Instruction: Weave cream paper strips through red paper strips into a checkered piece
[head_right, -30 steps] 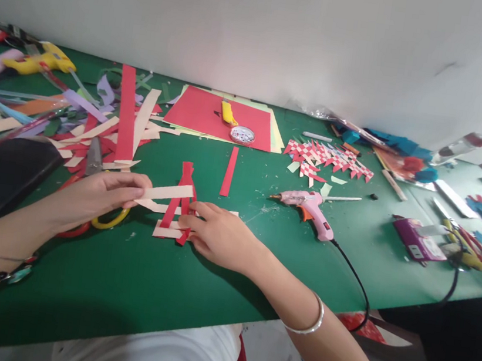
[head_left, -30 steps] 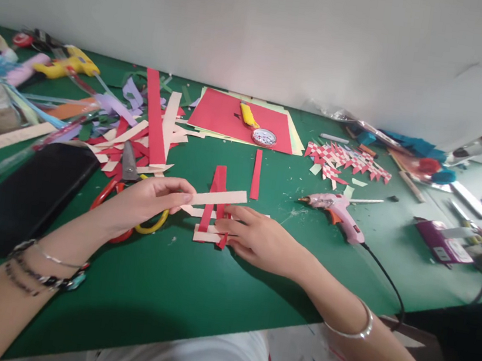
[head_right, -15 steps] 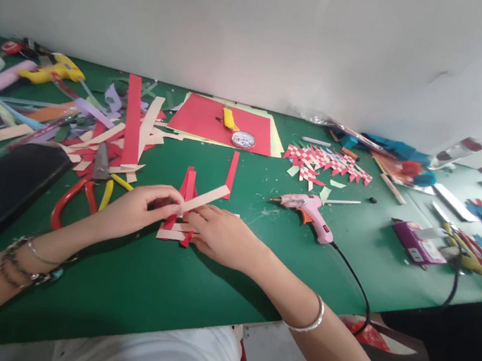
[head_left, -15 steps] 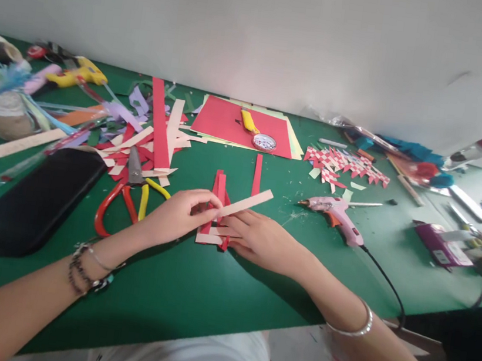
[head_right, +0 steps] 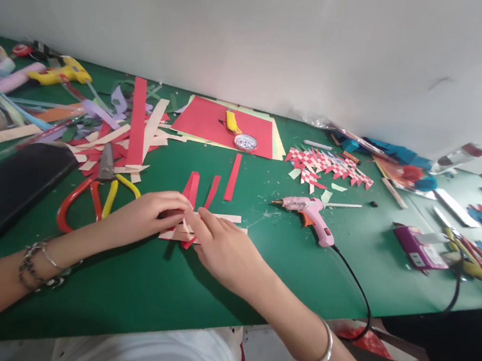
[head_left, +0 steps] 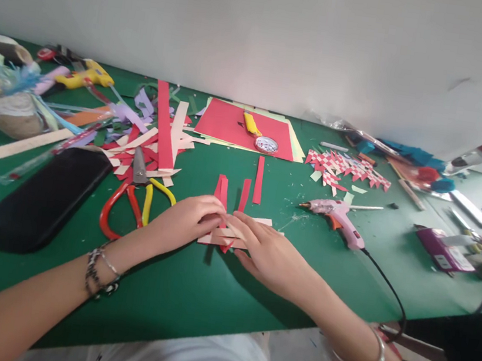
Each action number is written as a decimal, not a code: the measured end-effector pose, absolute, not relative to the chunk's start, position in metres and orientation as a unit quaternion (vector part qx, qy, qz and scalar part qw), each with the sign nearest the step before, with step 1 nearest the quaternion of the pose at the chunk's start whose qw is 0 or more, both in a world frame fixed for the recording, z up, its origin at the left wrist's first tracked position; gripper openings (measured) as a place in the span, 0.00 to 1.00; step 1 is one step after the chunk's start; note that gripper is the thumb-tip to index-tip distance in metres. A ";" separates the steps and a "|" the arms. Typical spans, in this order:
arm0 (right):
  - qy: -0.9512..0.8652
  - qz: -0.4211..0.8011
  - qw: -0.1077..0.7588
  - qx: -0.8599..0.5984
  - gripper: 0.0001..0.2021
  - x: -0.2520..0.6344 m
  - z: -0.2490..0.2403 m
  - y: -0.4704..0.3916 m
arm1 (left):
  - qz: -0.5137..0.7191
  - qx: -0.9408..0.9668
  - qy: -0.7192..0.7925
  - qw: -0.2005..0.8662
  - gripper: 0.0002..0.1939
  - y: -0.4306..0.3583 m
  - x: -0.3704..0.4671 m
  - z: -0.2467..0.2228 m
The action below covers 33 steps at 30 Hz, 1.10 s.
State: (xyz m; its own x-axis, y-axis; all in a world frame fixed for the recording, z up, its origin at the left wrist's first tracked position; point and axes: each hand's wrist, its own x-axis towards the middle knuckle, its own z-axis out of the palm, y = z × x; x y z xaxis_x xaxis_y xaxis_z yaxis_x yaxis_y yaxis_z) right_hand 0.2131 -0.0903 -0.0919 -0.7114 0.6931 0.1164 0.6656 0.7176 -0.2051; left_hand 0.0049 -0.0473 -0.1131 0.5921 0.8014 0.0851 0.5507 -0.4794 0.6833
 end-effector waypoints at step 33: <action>-0.901 -0.072 0.135 -0.405 0.22 0.205 -0.118 -0.143 | 0.118 0.800 0.560 0.180 0.08 -0.055 0.029 -0.109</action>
